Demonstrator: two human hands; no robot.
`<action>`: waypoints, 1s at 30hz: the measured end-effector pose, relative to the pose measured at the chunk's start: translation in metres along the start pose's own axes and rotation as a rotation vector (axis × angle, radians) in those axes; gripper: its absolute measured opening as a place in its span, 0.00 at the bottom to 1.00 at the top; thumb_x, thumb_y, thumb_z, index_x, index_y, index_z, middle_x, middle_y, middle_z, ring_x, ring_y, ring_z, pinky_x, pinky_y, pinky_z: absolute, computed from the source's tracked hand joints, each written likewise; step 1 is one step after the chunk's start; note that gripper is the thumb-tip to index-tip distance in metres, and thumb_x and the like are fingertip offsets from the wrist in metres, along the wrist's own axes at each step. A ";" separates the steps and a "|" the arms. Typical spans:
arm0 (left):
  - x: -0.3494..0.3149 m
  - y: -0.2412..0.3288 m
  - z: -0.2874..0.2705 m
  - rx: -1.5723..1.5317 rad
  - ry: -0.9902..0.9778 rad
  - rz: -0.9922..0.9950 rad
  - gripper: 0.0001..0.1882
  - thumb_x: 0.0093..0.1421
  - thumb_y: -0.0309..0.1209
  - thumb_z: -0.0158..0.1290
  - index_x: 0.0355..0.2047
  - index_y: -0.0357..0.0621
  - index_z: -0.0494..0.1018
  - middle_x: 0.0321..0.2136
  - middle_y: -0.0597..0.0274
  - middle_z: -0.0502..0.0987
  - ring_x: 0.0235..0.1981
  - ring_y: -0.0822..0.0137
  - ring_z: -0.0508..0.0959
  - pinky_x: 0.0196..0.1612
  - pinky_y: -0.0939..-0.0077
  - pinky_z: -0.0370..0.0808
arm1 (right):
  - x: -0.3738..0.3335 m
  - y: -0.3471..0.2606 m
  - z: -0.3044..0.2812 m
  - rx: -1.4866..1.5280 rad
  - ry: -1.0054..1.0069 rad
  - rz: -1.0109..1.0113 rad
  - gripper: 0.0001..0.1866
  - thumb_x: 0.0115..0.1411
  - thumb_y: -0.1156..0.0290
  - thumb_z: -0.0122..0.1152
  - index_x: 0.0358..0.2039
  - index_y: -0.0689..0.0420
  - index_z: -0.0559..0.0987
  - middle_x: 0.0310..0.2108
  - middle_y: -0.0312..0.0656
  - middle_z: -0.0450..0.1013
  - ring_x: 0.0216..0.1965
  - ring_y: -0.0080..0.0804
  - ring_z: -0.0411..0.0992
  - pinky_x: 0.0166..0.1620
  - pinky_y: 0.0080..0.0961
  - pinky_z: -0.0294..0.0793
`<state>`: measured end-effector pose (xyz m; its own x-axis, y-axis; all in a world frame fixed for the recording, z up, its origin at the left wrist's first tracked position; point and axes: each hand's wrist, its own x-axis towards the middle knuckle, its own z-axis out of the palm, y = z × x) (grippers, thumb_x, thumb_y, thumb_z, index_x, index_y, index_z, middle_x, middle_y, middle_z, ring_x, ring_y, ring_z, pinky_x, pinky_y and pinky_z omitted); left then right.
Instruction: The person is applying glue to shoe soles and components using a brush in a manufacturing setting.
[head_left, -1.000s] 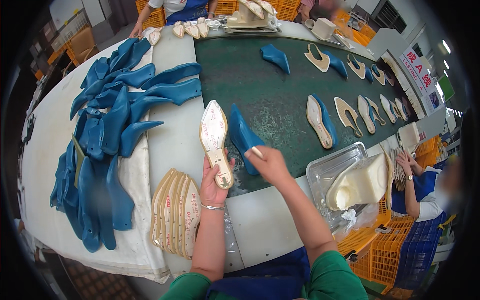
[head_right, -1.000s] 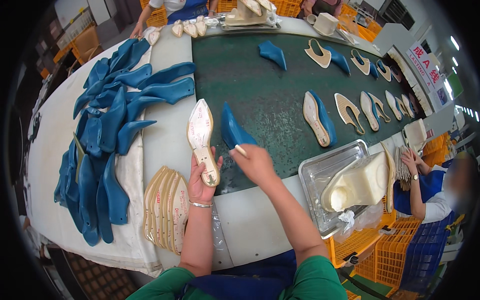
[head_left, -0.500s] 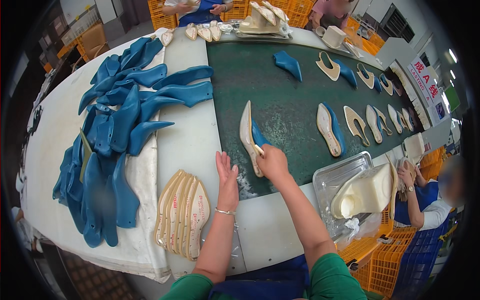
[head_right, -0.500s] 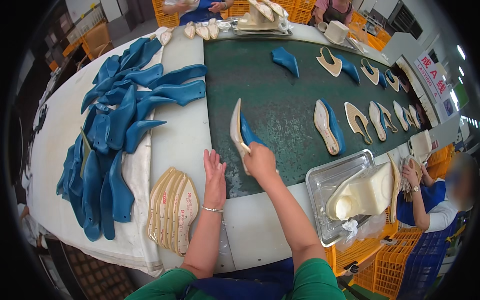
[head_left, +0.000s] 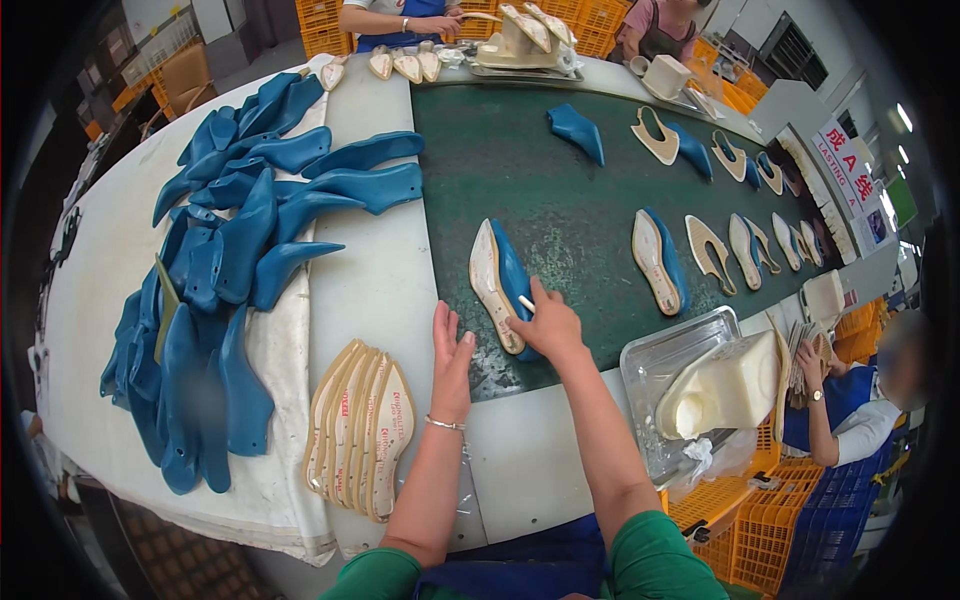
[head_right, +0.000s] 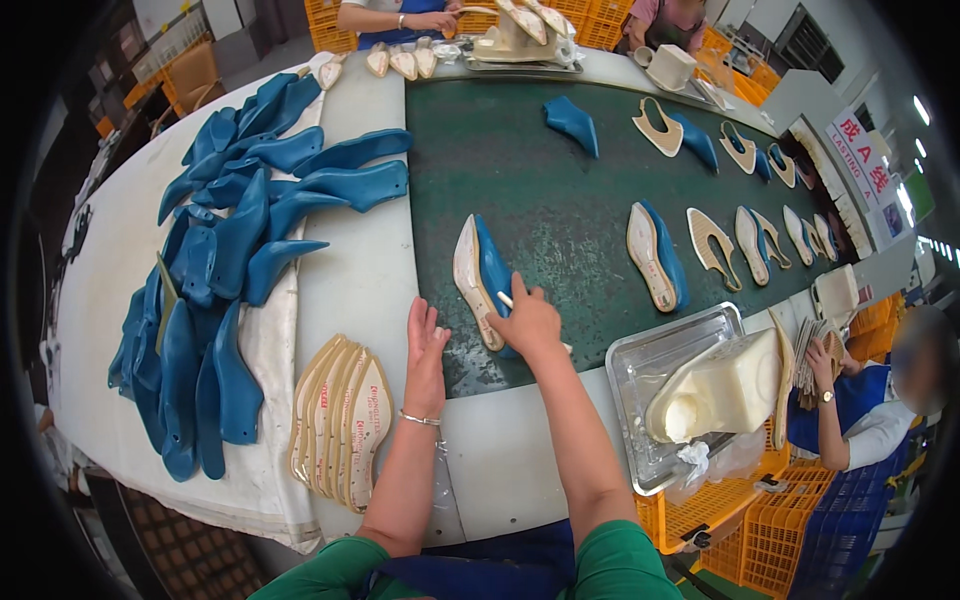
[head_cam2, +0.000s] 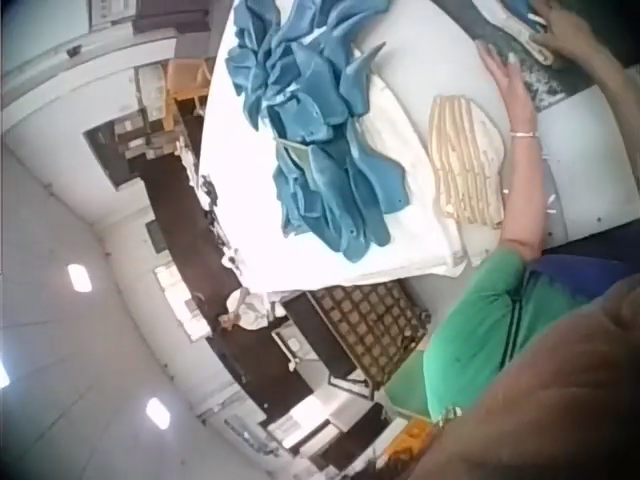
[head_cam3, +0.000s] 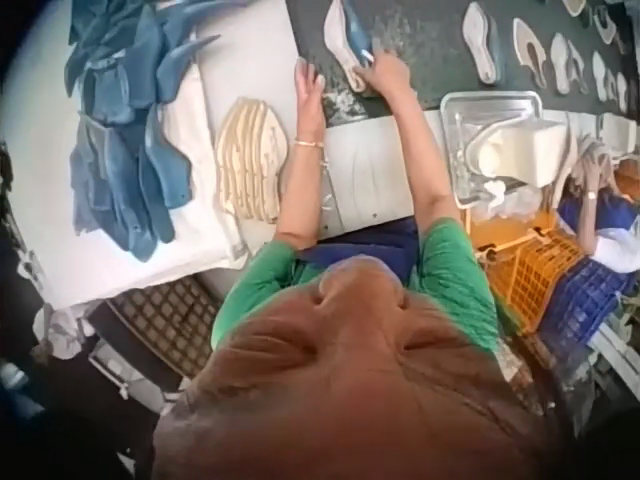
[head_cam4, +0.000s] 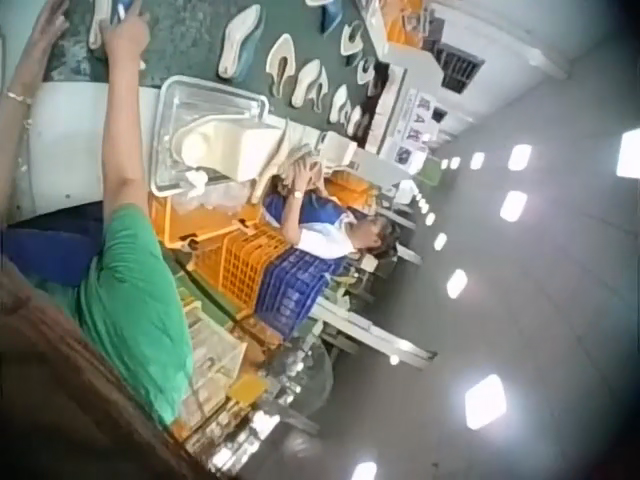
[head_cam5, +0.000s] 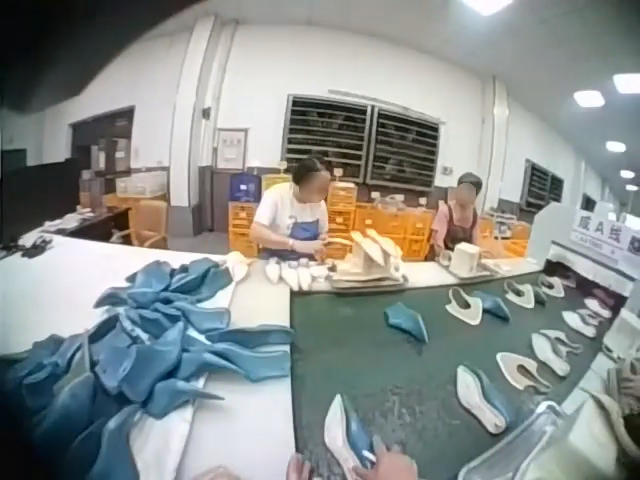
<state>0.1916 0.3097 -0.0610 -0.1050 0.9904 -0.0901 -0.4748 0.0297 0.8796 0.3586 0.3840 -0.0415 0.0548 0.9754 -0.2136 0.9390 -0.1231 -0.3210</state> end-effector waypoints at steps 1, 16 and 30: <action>0.000 -0.001 -0.001 -0.002 -0.003 -0.002 0.38 0.67 0.35 0.47 0.72 0.45 0.42 0.73 0.57 0.41 0.73 0.58 0.44 0.68 0.62 0.51 | -0.004 -0.004 0.003 -0.002 0.001 0.003 0.49 0.49 0.47 0.67 0.68 0.53 0.60 0.53 0.56 0.70 0.49 0.51 0.75 0.50 0.43 0.76; -0.003 -0.007 -0.002 0.198 -0.075 0.163 0.33 0.67 0.29 0.47 0.70 0.44 0.49 0.71 0.58 0.49 0.71 0.60 0.50 0.69 0.63 0.52 | -0.096 0.004 -0.041 0.354 0.288 -0.232 0.27 0.55 0.56 0.67 0.51 0.60 0.75 0.43 0.48 0.74 0.31 0.39 0.76 0.37 0.33 0.75; -0.015 0.034 0.065 -1.019 -0.066 -0.104 0.31 0.70 0.49 0.39 0.65 0.40 0.56 0.65 0.44 0.60 0.66 0.49 0.61 0.66 0.47 0.60 | -0.168 0.142 -0.129 2.196 0.204 -0.077 0.25 0.70 0.50 0.45 0.47 0.61 0.75 0.39 0.46 0.77 0.29 0.22 0.69 0.23 0.15 0.63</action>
<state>0.2333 0.3049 0.0007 0.0126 0.9958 -0.0908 -0.9985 0.0174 0.0515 0.5264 0.2258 0.0678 0.2091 0.9694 -0.1286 -0.8052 0.0960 -0.5852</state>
